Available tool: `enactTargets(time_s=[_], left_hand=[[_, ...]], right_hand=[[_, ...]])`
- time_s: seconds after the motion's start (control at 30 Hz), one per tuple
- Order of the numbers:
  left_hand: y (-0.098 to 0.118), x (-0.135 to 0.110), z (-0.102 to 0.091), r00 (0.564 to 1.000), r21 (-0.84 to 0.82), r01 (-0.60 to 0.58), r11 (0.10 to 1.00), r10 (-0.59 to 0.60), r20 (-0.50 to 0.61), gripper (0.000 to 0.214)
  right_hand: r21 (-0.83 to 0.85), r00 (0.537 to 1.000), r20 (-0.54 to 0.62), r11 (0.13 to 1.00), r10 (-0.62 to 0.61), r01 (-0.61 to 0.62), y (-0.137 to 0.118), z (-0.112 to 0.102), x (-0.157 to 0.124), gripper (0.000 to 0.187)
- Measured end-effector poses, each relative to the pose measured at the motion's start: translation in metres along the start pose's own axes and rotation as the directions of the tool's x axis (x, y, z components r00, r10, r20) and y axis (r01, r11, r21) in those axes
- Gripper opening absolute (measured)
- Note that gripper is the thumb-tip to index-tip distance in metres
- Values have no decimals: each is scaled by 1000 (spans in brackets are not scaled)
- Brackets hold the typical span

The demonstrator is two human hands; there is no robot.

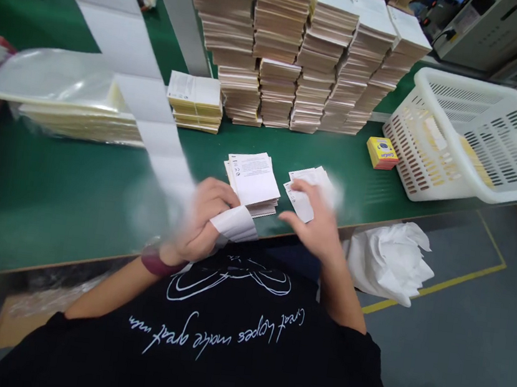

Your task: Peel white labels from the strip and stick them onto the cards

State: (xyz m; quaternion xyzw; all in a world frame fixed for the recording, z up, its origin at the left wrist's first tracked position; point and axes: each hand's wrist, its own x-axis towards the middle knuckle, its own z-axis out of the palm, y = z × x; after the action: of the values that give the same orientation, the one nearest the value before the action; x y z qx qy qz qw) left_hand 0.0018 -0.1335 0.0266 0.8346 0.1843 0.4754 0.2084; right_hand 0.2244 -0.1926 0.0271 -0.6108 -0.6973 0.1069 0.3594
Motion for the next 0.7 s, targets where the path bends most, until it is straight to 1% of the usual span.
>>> enactTargets(time_s=[0.03,0.07,0.1,0.13,0.17,0.2,0.23,0.27,0.33,0.37,0.4,0.43,0.5,0.57,0.6,0.63,0.7], left_hand=[[4,2,-1,1000,-11,12,1000,-11,21,19],[7,4,-1,999,-6,15,1000,-15,43,19],[9,4,-1,998,16,14,1000,-15,58,19],[10,4,0,998,58,15,998,-18,58,17],[10,2,0,999,119,20,993,-25,37,14],[9,0,1,1000,192,16,981,-16,0,14],[8,-3,1,999,269,-5,963,16,-41,18],[7,-6,2,995,338,-47,940,74,-67,26],[5,-13,3,974,413,-181,892,220,-48,35],[4,-16,4,963,410,-238,880,268,-18,34],[4,-18,5,960,388,-258,885,280,0,32],[4,-19,6,967,357,-236,904,254,-5,28],[6,-18,7,986,293,-130,947,155,-65,21],[8,-14,7,990,226,-33,974,62,-124,13],[9,-12,7,989,190,5,982,23,-146,10],[10,-9,7,986,152,42,987,-16,-168,11],[12,-6,6,973,70,123,990,-106,-206,20]], right_hand=[[179,997,-1,981,-76,75,-11,3,-4,46],[296,990,-17,945,-139,138,-21,6,-7,40],[366,983,-48,912,-179,184,-29,10,-9,35],[404,977,-84,889,-197,214,-36,13,-11,30],[423,976,-116,880,-187,218,-40,17,-11,28],[436,977,-141,876,-159,206,-42,20,-11,25],[453,980,-154,873,-125,183,-43,22,-11,23],[472,983,-157,867,-97,161,-43,23,-11,22],[498,984,-157,854,-80,149,-43,24,-11,21],[492,983,-160,856,-92,160,-43,24,-11,21],[473,980,-169,863,-108,177,-44,23,-11,21],[451,974,-191,870,-122,198,-44,22,-12,20],[450,949,-287,856,-130,254,-45,20,-11,16],[529,908,-404,783,-108,328,-45,19,-7,16],[574,896,-432,736,-103,360,-44,19,-4,21],[610,900,-422,700,-111,372,-43,21,-2,33],[648,934,-312,680,-173,342,-40,26,2,64]])
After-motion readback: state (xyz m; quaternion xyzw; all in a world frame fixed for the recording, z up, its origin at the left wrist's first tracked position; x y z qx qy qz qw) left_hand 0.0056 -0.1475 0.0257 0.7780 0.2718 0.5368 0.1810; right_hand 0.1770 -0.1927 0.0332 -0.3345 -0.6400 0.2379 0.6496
